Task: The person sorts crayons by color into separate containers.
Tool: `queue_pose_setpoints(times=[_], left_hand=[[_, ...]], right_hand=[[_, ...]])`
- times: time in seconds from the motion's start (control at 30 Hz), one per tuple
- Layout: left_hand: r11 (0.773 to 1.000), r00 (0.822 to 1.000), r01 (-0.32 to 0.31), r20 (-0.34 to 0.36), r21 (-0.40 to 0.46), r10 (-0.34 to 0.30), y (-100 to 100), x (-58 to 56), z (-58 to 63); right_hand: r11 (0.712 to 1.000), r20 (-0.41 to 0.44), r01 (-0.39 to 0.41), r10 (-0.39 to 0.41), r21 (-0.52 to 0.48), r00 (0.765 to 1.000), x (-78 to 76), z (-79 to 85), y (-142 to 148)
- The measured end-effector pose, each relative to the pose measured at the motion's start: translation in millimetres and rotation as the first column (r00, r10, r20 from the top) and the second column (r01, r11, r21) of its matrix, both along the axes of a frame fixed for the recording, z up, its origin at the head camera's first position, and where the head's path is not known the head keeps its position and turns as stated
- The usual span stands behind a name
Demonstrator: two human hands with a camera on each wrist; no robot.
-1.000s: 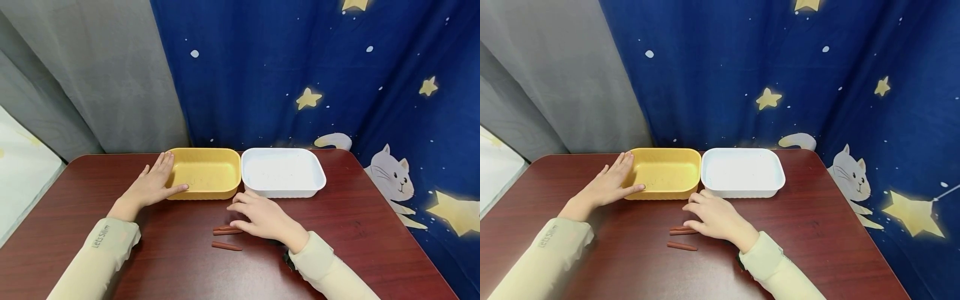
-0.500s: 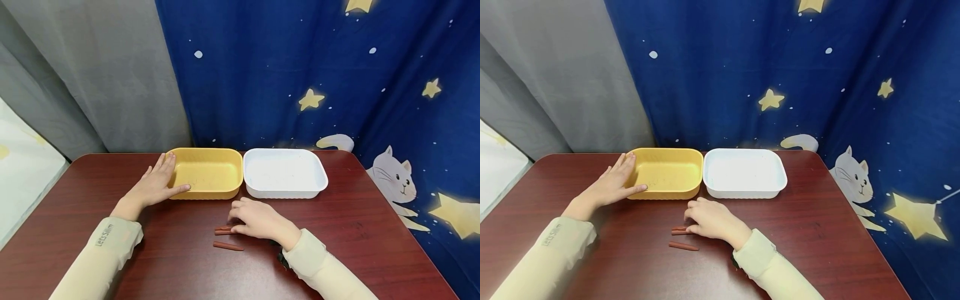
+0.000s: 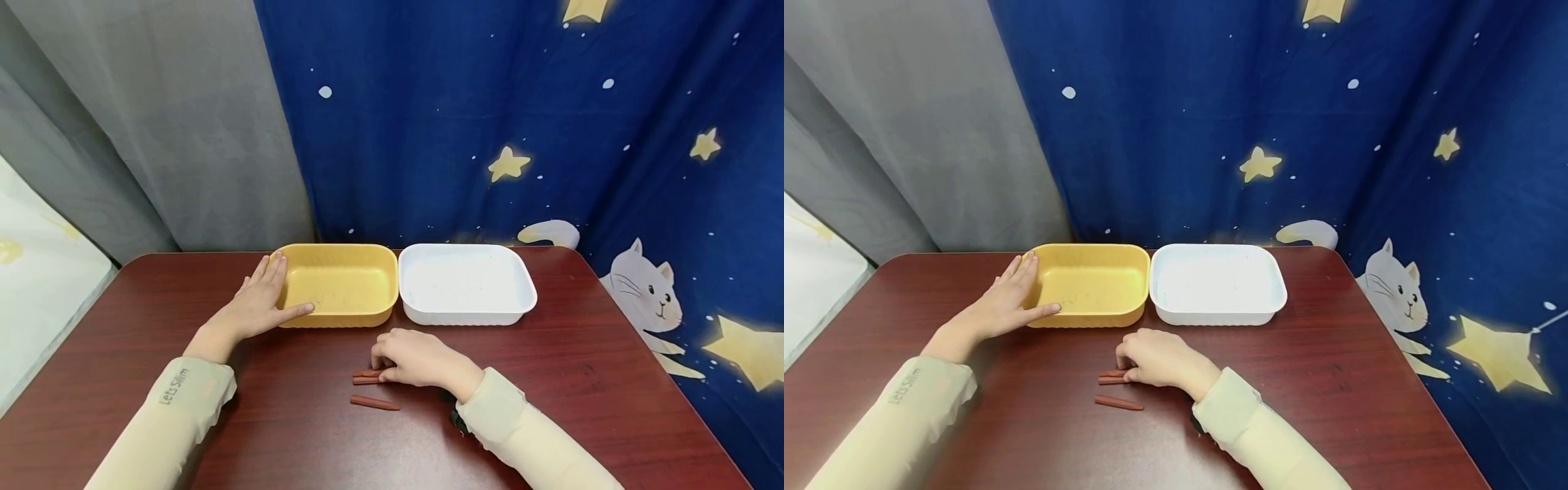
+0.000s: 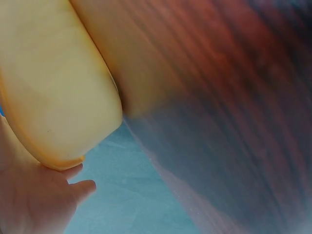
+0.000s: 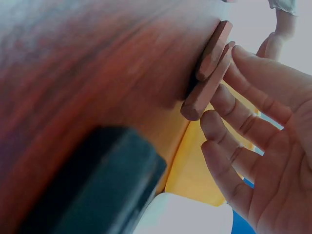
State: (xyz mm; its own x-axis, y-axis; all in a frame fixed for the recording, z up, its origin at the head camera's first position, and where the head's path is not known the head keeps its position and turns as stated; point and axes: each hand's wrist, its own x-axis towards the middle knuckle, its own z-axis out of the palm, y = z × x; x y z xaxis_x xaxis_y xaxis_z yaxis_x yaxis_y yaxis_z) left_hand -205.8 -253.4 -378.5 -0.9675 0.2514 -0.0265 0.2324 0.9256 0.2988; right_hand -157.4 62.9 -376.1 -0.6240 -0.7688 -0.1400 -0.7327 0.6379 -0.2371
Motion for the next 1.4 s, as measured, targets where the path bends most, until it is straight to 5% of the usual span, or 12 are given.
queue_pose_setpoints(times=[0.5, 1.4], left_hand=[[1.000, 1.000, -0.007, 0.004, -0.002, 0.007, 3.2, 3.1, 1.1], [1.000, 0.999, -0.017, -0.027, -0.008, 0.017, 3.2, 2.8, -6.3]], right_hand=[[1.000, -0.006, 0.003, -0.003, 0.023, 1.000, -0.7, -1.7, -6.0], [0.969, -0.020, -0.025, 0.020, -0.245, 1.000, -11.9, 14.5, -17.0]])
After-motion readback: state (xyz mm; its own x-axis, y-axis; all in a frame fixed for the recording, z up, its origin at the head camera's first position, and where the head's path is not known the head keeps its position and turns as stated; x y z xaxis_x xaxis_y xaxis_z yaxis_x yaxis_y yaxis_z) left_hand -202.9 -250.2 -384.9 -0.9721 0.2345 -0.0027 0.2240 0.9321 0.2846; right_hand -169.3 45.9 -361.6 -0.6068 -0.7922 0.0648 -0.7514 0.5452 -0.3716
